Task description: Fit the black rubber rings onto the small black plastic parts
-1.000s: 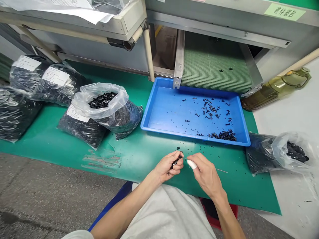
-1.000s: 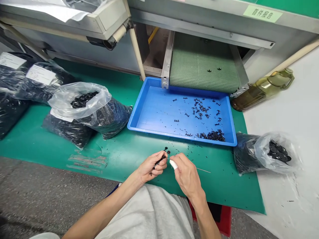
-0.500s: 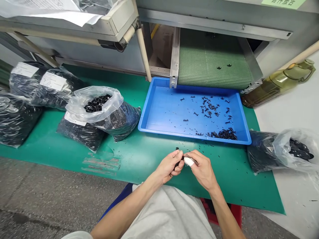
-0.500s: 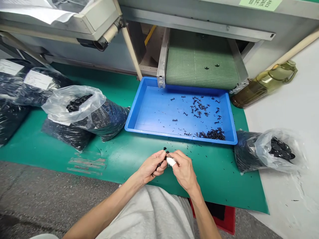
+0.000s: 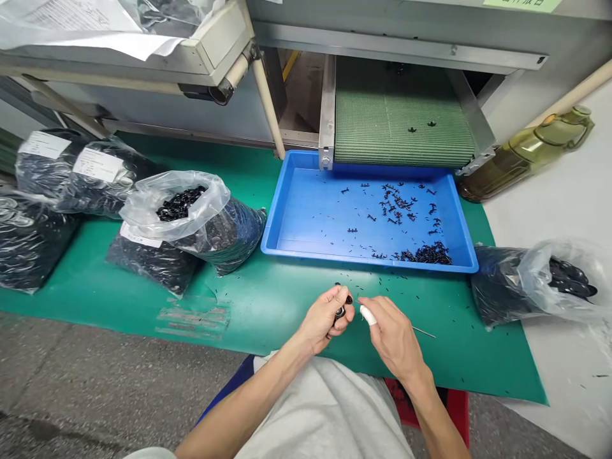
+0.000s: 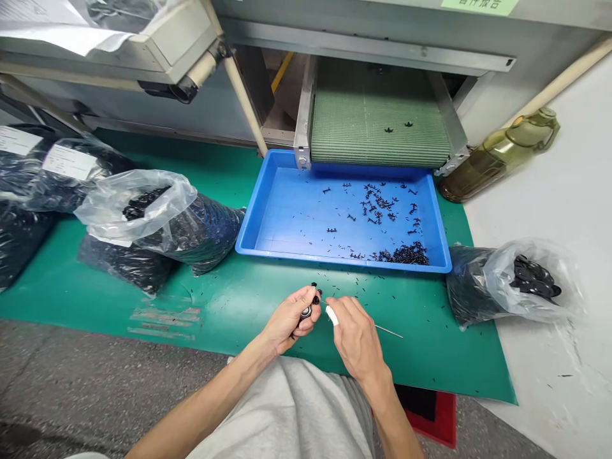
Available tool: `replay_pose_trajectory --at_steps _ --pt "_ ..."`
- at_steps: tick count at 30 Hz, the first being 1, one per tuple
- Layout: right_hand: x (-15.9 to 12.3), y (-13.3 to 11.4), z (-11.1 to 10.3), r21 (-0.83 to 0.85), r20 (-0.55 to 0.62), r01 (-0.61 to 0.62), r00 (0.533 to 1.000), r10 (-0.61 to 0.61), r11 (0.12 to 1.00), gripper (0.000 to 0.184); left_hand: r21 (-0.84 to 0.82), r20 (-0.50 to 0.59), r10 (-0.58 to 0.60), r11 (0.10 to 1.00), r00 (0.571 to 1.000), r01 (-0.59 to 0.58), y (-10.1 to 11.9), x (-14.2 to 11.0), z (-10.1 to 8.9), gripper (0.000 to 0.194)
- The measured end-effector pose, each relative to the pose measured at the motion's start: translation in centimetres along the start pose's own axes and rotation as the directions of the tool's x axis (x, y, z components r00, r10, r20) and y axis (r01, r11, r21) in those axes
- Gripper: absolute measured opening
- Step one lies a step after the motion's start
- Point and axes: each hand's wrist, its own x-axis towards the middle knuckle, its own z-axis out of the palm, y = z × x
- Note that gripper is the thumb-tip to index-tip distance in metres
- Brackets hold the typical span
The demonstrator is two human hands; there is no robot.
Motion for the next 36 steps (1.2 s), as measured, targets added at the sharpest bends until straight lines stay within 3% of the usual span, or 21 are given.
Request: replay_pose_trajectory --at_steps 4,7,13,21,27,29,33,36 --pt "0.1 -0.4 -0.1 -0.051 0.009 0.043 0.999 -0.042 0.998 0.038 -0.004 -0.024 -0.014 1.000 1.000 0.014 -0.1 -0.1 0.1 0.037" --pt "0.3 -0.6 0.0 0.024 -0.005 0.034 0.999 -0.034 0.999 0.037 -0.025 -0.013 -0.019 1.000 1.000 0.018 -0.2 -0.1 0.1 0.038" --pt "1.2 -0.8 0.3 0.346 -0.006 -0.111 0.993 0.121 0.932 0.026 -0.013 0.035 -0.016 1.000 0.999 0.017 -0.5 0.0 -0.1 0.038" --pt "1.6 -0.9 0.8 0.462 0.041 -0.239 0.968 0.248 0.854 0.026 0.027 0.065 0.006 1.000 0.998 -0.008 0.4 -0.3 -0.4 0.041" --pt "1.7 -0.3 1.2 0.543 -0.004 -0.265 0.948 0.318 0.797 0.021 0.022 0.152 0.014 1.000 0.988 -0.018 0.6 -0.6 -0.9 0.032" --pt "1.7 -0.3 1.0 0.523 -0.007 -0.247 0.956 0.294 0.816 0.021 0.030 0.154 0.013 0.999 0.988 -0.018 0.6 -0.6 -1.1 0.031" --pt "1.5 -0.7 0.1 0.430 0.019 -0.122 0.992 0.126 0.895 0.031 0.075 0.174 0.017 0.997 0.985 -0.031 0.8 -0.5 -1.1 0.033" --pt "1.5 -0.9 0.0 0.398 -0.023 -0.092 0.994 0.110 0.913 0.027 0.099 0.163 0.038 0.994 0.986 -0.055 0.7 -0.4 -1.1 0.036"
